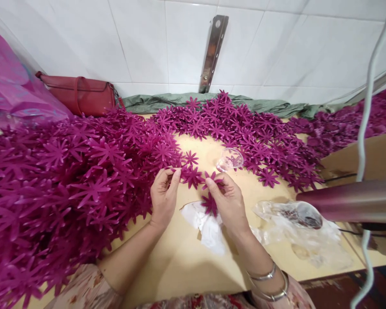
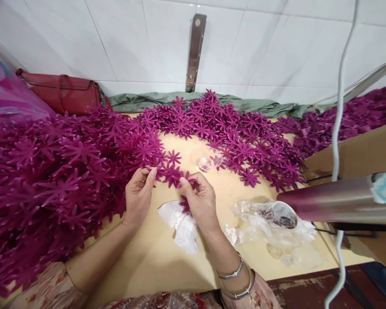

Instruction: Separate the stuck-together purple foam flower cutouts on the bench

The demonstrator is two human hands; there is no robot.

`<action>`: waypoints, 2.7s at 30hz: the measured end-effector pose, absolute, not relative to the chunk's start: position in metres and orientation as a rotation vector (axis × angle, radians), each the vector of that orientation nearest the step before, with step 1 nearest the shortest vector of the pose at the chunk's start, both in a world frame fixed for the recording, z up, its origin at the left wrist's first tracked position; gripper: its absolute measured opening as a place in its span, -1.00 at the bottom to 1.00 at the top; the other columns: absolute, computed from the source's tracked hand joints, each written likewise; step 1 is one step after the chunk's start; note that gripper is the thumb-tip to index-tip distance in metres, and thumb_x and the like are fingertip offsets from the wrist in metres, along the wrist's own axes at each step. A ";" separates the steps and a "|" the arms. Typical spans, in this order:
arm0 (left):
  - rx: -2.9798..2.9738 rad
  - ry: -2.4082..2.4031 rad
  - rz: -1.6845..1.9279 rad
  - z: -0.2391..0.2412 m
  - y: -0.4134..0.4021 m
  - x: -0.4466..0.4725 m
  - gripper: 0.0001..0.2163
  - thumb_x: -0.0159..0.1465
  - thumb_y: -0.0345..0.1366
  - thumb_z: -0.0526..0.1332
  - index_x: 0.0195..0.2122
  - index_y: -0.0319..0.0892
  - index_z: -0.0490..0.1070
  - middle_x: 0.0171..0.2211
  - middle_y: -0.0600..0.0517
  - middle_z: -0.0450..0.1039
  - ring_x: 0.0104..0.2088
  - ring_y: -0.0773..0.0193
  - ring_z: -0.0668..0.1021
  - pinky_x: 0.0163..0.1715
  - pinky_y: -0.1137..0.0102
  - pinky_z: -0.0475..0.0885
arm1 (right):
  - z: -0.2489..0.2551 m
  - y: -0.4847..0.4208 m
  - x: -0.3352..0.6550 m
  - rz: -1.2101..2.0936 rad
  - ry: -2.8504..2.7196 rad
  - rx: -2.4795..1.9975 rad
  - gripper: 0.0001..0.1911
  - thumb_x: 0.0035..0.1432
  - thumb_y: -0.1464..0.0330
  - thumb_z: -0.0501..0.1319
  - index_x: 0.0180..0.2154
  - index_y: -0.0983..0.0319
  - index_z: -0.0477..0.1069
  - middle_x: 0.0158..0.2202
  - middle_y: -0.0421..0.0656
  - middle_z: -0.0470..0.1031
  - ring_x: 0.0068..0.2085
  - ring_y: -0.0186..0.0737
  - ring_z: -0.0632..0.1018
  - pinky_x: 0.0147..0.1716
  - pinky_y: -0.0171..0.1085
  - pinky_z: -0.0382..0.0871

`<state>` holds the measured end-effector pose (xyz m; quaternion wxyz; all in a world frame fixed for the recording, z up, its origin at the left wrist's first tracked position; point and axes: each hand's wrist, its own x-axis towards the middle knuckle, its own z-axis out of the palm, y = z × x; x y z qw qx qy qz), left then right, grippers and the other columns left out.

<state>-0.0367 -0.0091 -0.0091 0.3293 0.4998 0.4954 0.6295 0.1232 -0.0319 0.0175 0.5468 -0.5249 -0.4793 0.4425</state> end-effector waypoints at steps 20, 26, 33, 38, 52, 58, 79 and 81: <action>1.655 1.529 1.758 -0.002 -0.020 -0.041 -0.59 0.51 -0.28 0.02 0.35 -0.04 0.32 0.31 -0.05 0.40 0.37 0.18 0.31 0.42 0.19 0.16 | 0.008 -0.027 0.130 0.605 -1.401 -1.194 -0.83 0.39 0.35 0.20 -0.06 0.13 0.54 -0.03 -0.10 0.55 0.07 -0.16 0.55 0.12 -0.11 0.43; 1.745 1.408 1.689 -0.008 -0.014 -0.040 -0.71 0.49 -0.27 0.08 0.11 -0.08 0.54 0.02 -0.06 0.61 0.14 0.18 0.55 0.22 0.21 0.45 | 0.011 -0.028 0.131 0.563 -1.396 -1.204 -0.83 0.40 0.36 0.19 -0.06 0.12 0.53 -0.06 -0.11 0.56 0.03 -0.15 0.56 0.09 -0.10 0.46; 1.647 1.544 1.761 -0.008 -0.012 -0.040 -0.57 0.44 -0.21 0.20 0.33 -0.07 0.34 0.26 -0.10 0.43 0.33 0.14 0.39 0.40 0.18 0.23 | 0.003 -0.020 0.124 0.230 -1.915 -1.214 -0.75 0.30 0.45 0.27 0.00 0.16 0.55 0.10 0.02 0.52 0.13 0.04 0.47 0.15 0.07 0.42; 1.670 1.498 1.748 -0.001 -0.018 -0.040 -0.63 0.51 -0.22 0.06 0.31 -0.05 0.37 0.28 -0.05 0.44 0.37 0.18 0.33 0.43 0.18 0.15 | 0.000 -0.014 0.121 0.182 -1.928 -1.260 -0.80 0.38 0.48 0.15 -0.22 0.16 0.54 -0.14 -0.06 0.63 -0.05 -0.03 0.54 0.00 -0.01 0.46; 1.680 1.473 1.774 -0.002 -0.017 -0.039 -0.72 0.48 -0.23 0.14 0.10 -0.08 0.57 0.04 -0.05 0.63 0.17 0.17 0.54 0.25 0.19 0.42 | 0.005 -0.024 0.124 0.552 -1.406 -1.312 -0.83 0.40 0.31 0.16 -0.13 0.17 0.51 -0.19 -0.12 0.60 -0.14 -0.16 0.58 -0.03 -0.15 0.45; 1.519 1.445 1.785 -0.004 -0.014 -0.039 -0.79 0.39 -0.19 0.29 -0.03 -0.10 0.62 -0.09 -0.04 0.63 0.07 0.16 0.59 0.17 0.21 0.48 | 0.005 -0.025 0.123 0.597 -1.309 -1.254 -0.82 0.35 0.27 0.25 -0.10 0.18 0.55 -0.18 -0.12 0.62 -0.13 -0.17 0.60 0.00 -0.15 0.48; 1.127 0.836 1.332 0.000 -0.020 -0.027 -0.51 0.32 -0.22 0.36 0.25 -0.14 0.36 -0.06 -0.08 0.66 -0.03 0.20 0.68 0.08 0.30 0.57 | 0.017 -0.029 0.122 0.237 -1.612 -1.111 -0.75 0.31 0.38 0.31 0.01 0.05 0.55 0.10 -0.04 0.48 0.15 -0.03 0.51 0.22 0.12 0.41; 1.087 0.826 1.291 0.001 -0.020 -0.027 -0.59 0.31 -0.22 0.37 0.16 -0.17 0.45 0.00 -0.12 0.65 0.02 0.16 0.67 0.11 0.27 0.56 | 0.016 -0.029 0.123 0.229 -1.606 -1.138 -0.79 0.32 0.38 0.29 -0.02 0.06 0.56 0.09 -0.04 0.48 0.14 -0.03 0.52 0.20 0.12 0.42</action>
